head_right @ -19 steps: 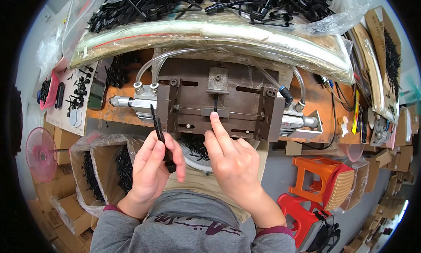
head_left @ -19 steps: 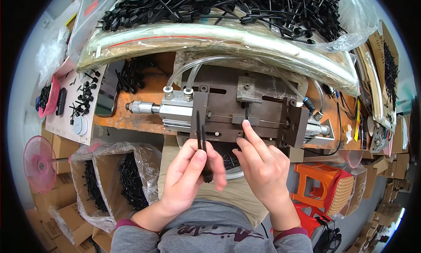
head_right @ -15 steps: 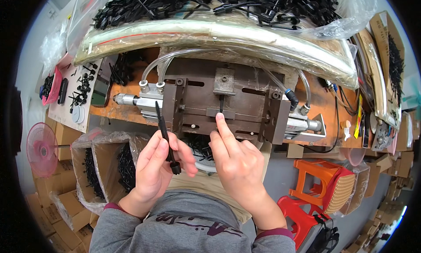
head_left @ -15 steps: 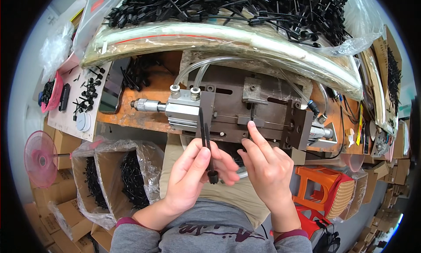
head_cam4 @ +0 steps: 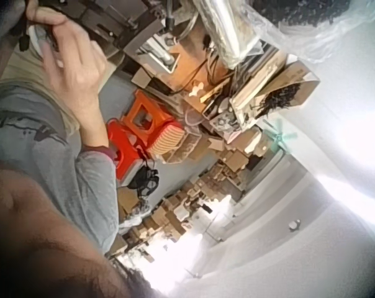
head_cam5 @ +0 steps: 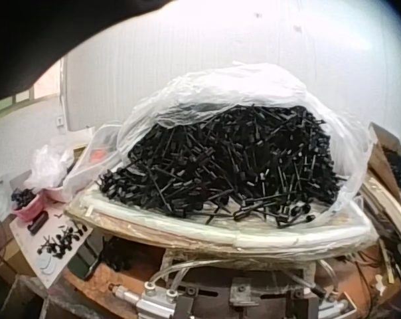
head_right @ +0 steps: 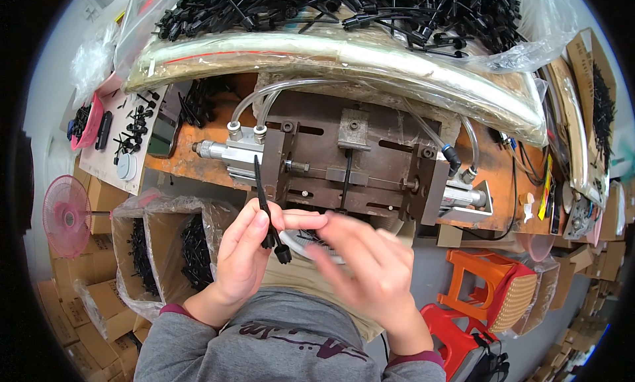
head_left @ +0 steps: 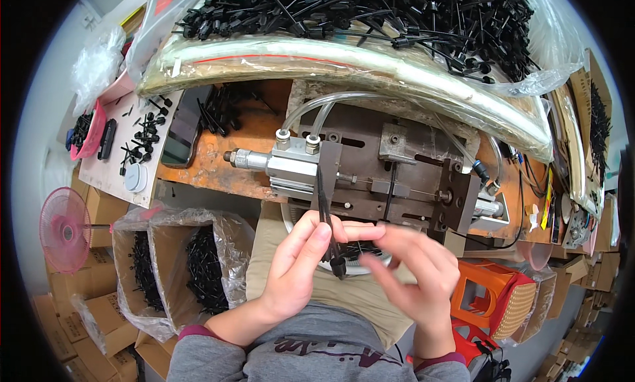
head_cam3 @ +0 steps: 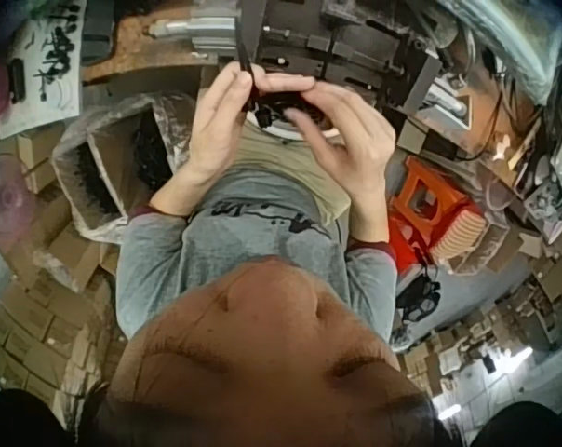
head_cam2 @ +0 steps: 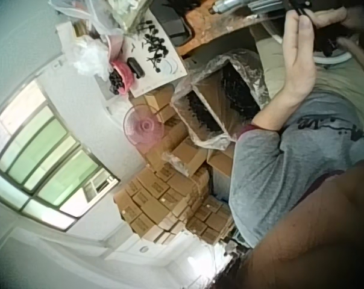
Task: Assembling small black plastic components using a pneumatic press machine at a workbench.
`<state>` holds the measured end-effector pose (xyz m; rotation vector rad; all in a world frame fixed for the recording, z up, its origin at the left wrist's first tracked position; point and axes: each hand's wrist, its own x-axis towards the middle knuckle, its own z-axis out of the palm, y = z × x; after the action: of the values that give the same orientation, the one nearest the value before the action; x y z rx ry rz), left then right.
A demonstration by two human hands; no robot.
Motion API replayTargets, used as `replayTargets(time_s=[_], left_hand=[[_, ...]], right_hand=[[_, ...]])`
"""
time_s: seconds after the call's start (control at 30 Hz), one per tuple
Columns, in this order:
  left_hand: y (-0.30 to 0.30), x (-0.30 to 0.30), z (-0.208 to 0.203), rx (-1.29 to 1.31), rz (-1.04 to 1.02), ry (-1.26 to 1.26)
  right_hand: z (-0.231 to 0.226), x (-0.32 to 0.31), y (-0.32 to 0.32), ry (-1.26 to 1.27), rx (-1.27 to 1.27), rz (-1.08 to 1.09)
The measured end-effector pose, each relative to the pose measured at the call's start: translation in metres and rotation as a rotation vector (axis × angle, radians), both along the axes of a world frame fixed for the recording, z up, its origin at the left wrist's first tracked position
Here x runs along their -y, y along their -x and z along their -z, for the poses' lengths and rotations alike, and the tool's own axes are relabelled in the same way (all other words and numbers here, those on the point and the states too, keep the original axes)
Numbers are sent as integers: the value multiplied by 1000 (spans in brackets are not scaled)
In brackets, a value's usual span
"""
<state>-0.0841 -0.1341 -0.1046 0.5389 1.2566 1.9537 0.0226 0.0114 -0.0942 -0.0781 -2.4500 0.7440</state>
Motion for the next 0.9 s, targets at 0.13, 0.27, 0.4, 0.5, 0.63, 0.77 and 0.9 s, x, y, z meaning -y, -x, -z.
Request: replayTargets(time_s=[0.13, 0.27, 0.4, 0.5, 0.63, 0.77, 0.9], left_hand=[[-6, -5, 7, 45, 58, -63], [-7, -7, 5, 12, 114, 5], [-6, 1, 12, -228, -107, 93], [-6, 4, 5, -151, -73, 20], [-4, 4, 0, -108, 77, 2], [-3, 5, -11, -27, 155, 35], [-5, 5, -14, -88, 70, 1]], right_hand=[[-19, 14, -4, 30, -1, -161], [-2, 7, -8, -32, -56, -211], [-4, 2, -11, -1, -99, 42], [4, -4, -4, -23, 23, 135], [21, -7, 3, -189, 106, 126], [15, -8, 8, -280, 150, 147], [14, -9, 9, -331, 171, 151]])
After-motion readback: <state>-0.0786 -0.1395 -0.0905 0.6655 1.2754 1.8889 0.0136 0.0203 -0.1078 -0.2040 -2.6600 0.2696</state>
